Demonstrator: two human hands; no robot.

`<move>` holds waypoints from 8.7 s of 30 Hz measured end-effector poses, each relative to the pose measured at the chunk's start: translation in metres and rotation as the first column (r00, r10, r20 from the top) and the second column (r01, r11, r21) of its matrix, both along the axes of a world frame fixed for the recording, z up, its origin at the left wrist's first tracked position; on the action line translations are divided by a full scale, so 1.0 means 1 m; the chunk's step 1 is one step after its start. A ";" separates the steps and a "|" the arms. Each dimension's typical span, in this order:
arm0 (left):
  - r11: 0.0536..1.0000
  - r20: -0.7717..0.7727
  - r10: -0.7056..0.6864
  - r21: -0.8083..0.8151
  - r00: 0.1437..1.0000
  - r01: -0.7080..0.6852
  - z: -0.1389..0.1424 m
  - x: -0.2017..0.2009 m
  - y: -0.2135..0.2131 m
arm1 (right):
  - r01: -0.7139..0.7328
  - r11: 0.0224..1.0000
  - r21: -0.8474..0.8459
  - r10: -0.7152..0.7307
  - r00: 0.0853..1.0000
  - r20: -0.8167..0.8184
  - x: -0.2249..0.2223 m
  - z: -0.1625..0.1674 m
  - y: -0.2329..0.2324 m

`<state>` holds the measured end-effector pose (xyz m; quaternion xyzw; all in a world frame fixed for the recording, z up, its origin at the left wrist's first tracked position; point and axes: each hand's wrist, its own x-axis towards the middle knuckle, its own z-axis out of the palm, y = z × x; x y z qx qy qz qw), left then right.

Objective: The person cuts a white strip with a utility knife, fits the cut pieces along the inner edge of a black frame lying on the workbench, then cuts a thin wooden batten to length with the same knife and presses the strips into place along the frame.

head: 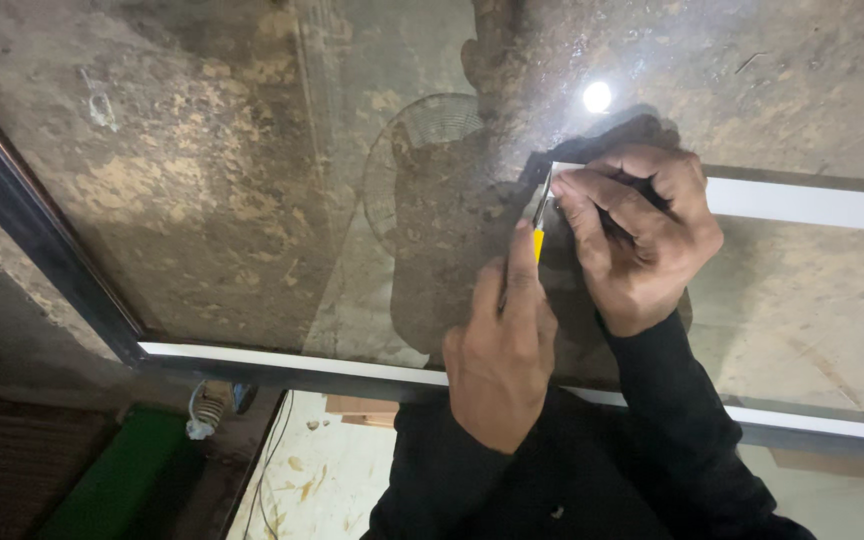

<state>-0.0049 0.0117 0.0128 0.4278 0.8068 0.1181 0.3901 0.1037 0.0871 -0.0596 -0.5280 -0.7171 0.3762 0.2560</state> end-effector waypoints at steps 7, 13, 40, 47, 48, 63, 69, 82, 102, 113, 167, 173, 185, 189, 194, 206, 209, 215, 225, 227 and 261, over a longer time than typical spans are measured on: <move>1.000 0.001 0.009 0.002 1.000 -0.009 0.002 0.000 0.000 | -0.003 1.000 0.012 0.003 1.000 0.003 0.000 -0.002 0.000; 0.999 0.003 0.027 0.034 1.000 -0.027 -0.003 0.001 -0.005 | -0.009 1.000 -0.018 0.009 1.000 0.000 0.001 0.001 0.000; 1.000 0.026 0.019 0.023 0.999 -0.020 0.004 -0.001 0.003 | 0.003 1.000 -0.027 -0.004 1.000 -0.030 0.001 -0.003 -0.001; 1.000 0.030 0.000 0.002 1.000 0.000 0.005 -0.002 0.000 | -0.002 1.000 0.005 0.002 1.000 -0.015 -0.001 -0.002 0.000; 1.000 0.022 0.000 0.006 1.000 0.000 0.005 -0.001 0.000 | -0.002 1.000 0.001 0.002 1.000 -0.021 -0.001 -0.001 0.001; 0.990 0.005 0.017 0.137 1.000 -0.017 -0.011 -0.004 -0.012 | -0.017 0.999 -0.028 0.016 1.000 -0.017 -0.003 0.007 0.006; 0.994 0.042 0.023 0.103 0.999 -0.027 -0.010 -0.003 -0.009 | -0.012 1.000 -0.010 0.012 1.000 -0.028 -0.002 0.002 0.004; 0.990 0.032 -0.009 0.140 0.999 0.004 -0.008 -0.005 -0.004 | -0.016 1.000 -0.005 0.016 0.999 -0.039 0.001 -0.003 0.003; 0.995 -0.082 -0.036 0.091 0.996 0.043 -0.005 0.000 -0.009 | -0.018 0.999 -0.032 0.017 1.000 -0.016 0.002 0.001 0.002; 0.999 -0.022 -0.028 0.031 0.999 0.029 -0.005 -0.003 -0.015 | -0.045 0.999 -0.030 0.044 0.998 -0.036 0.002 0.001 0.005; 0.988 0.007 0.036 0.153 0.999 -0.036 -0.009 -0.001 -0.011 | -0.030 1.000 -0.007 0.030 0.998 -0.051 -0.002 0.004 0.007; 0.992 0.055 0.027 0.120 0.998 -0.033 -0.008 -0.003 -0.005 | -0.029 1.000 -0.001 0.029 0.998 -0.050 -0.001 -0.001 0.007; 1.000 -0.015 -0.008 0.028 1.000 0.008 0.005 0.000 -0.006 | -0.018 0.999 -0.032 0.017 0.999 -0.027 -0.002 0.004 0.005; 1.000 0.012 -0.007 0.021 1.000 0.007 0.004 -0.001 -0.011 | -0.022 0.999 -0.034 0.021 0.999 -0.034 -0.001 0.004 0.006; 0.993 -0.066 0.000 0.115 0.998 0.008 0.003 -0.006 -0.012 | -0.047 0.998 -0.036 0.045 0.998 -0.047 0.001 0.005 0.008; 0.994 0.056 0.012 0.109 0.998 -0.018 -0.009 -0.003 -0.011 | -0.034 0.999 -0.022 0.032 0.998 -0.059 0.003 -0.002 0.004; 0.993 0.067 0.015 0.113 0.998 -0.022 -0.010 -0.003 -0.010 | -0.038 0.999 -0.007 0.038 0.997 -0.066 0.004 -0.004 0.004; 0.999 -0.086 -0.024 0.044 0.996 0.028 -0.004 0.003 -0.005 | -0.026 1.000 -0.010 0.026 0.998 -0.050 0.003 -0.004 0.002; 0.996 -0.075 -0.059 0.058 0.995 0.063 0.001 -0.002 -0.010 | -0.047 0.999 0.012 0.047 0.999 0.006 -0.002 0.007 0.011; 0.996 -0.068 -0.041 0.070 0.997 0.046 -0.001 -0.001 -0.012 | -0.046 0.999 0.010 0.046 0.999 0.002 -0.002 0.008 0.011; 0.985 -0.042 -0.009 0.169 0.999 0.016 0.007 -0.011 -0.010 | -0.045 0.999 -0.025 0.044 0.998 -0.049 0.001 0.005 0.009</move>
